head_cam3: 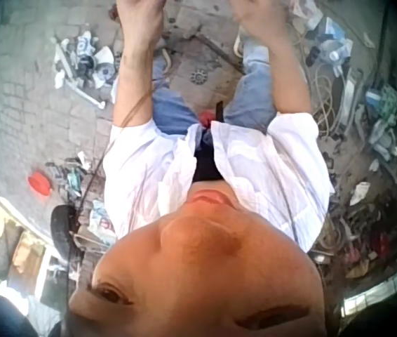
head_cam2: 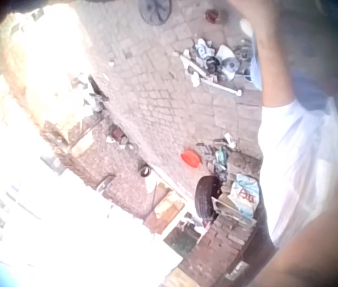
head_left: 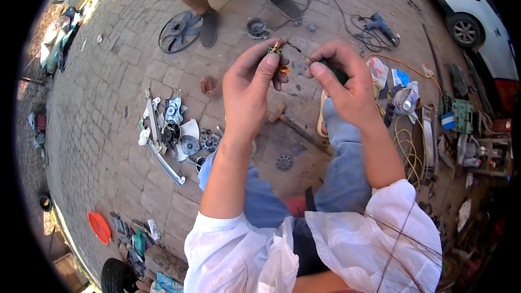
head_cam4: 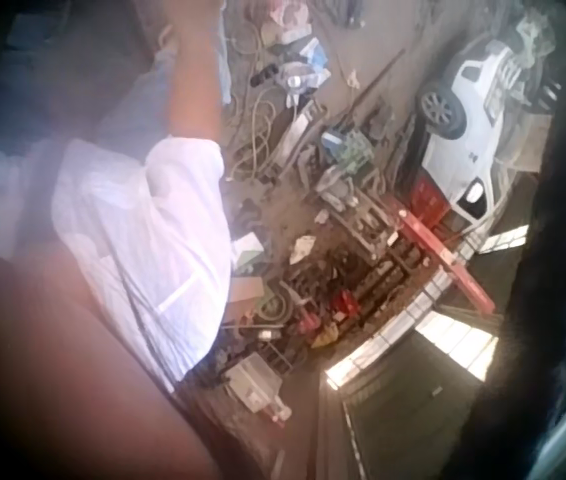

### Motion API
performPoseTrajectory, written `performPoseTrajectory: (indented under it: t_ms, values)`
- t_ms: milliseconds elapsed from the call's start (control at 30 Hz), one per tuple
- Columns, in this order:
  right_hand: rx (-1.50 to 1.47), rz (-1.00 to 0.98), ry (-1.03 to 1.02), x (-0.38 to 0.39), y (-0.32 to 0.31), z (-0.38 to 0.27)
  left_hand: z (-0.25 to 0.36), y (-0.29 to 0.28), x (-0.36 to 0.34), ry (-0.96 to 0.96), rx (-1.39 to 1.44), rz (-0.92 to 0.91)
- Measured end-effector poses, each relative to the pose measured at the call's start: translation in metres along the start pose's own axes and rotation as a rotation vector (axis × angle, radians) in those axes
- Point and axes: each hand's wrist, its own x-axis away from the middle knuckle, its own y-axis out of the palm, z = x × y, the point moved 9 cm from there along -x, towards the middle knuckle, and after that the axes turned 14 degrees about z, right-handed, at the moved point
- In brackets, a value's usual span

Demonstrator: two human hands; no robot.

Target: The person sits on a paved outdoor surface and works on a small mechanical component, likely a spark plug. They use a screwdriver to adjust internal parts and repeatedly wrap an orange insulating material around the component's base.

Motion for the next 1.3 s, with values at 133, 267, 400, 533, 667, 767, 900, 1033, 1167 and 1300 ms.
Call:
performPoseTrajectory:
  t_ms: [133, 267, 400, 533, 667, 767, 900, 1033, 1167, 1300]
  values:
    - [0.058, -0.07, 0.032, -0.001, -0.002, 0.003, 0.005, -0.006, -0.003, 0.023, 0.038, 0.033]
    - [0.144, -0.113, 0.068, -0.002, -0.003, 0.002, 0.008, -0.011, -0.003, 0.038, 0.02, 0.052]
    - [0.165, -0.105, 0.076, -0.002, -0.006, 0.003, 0.006, -0.01, -0.005, 0.053, 0.013, 0.053]
    - [0.165, -0.131, 0.064, -0.002, -0.005, 0.008, 0.014, -0.012, -0.005, 0.153, -0.084, 0.067]
    - [0.132, -0.152, 0.102, -0.001, -0.005, 0.011, 0.021, -0.013, -0.003, 0.251, -0.202, 0.079]
    - [0.168, -0.127, 0.017, -0.004, -0.006, 0.005, 0.02, -0.011, -0.006, 0.24, -0.229, 0.061]
    - [0.218, -0.062, -0.084, -0.002, -0.004, -0.004, 0.017, 0.006, 0.003, 0.318, -0.391, -0.018]
    - [0.157, -0.051, -0.011, -0.002, -0.006, 0.004, 0.007, -0.007, -0.004, 0.249, -0.196, 0.098]
    - [0.144, -0.084, 0.144, -0.003, -0.011, 0.006, 0.018, -0.012, -0.007, 0.269, -0.16, 0.133]
    - [0.128, -0.104, 0.21, -0.001, -0.01, 0.01, 0.018, -0.013, -0.005, 0.293, -0.178, 0.12]
